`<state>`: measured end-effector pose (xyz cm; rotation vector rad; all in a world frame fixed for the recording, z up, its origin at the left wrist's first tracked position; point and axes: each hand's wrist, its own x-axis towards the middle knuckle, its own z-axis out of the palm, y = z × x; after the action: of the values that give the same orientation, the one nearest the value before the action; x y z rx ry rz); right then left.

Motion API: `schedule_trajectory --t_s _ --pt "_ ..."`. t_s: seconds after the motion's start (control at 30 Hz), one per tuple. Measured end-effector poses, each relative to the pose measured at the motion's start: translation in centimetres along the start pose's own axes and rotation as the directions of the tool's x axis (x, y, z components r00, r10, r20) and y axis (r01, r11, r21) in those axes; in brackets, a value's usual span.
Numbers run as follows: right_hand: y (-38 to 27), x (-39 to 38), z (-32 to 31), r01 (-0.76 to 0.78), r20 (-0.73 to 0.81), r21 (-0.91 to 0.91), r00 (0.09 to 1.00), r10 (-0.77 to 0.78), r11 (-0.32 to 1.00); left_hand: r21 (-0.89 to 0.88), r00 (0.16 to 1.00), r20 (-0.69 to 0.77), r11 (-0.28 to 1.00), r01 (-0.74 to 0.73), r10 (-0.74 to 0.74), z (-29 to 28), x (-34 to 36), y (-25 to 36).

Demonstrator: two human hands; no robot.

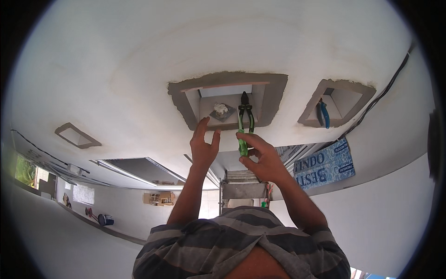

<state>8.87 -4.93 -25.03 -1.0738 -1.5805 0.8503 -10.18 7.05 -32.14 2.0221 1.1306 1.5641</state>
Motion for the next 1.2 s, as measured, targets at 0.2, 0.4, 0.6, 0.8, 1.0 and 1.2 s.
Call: schedule_trajectory --t_s 0.2,0.4,0.6,0.8,1.0,1.2 --pt "2.6 6.7 3.6 0.064 0.123 -0.314 0.992 -0.026 0.947 -0.090 0.985 -0.045 0.983 0.161 -0.165 -2.4 -2.9 -1.3" --pt "7.7 12.2 7.2 0.125 0.102 -0.481 0.991 -0.086 0.868 -0.211 0.943 -0.007 0.923 0.323 -0.332 -2.4 -3.3 -2.3" --pt "7.0 14.1 9.8 -0.023 0.087 -0.564 0.992 0.087 0.825 -0.282 0.926 0.037 0.886 0.369 -0.375 -2.1 -2.4 -3.5" --pt "8.2 14.5 9.9 0.010 0.051 -0.593 0.998 0.025 0.805 -0.283 0.919 0.044 0.877 0.388 -0.392 -1.6 -1.6 -3.8" --pt "8.0 13.9 9.6 0.023 0.045 -0.605 0.999 0.006 0.796 -0.242 0.919 0.012 0.891 0.384 -0.393 -1.5 -1.5 -3.8" --pt "8.7 12.7 9.2 0.007 0.010 -0.538 1.000 -0.002 0.843 -0.230 0.915 0.005 0.890 0.394 -0.404 -1.6 -1.5 -2.7"
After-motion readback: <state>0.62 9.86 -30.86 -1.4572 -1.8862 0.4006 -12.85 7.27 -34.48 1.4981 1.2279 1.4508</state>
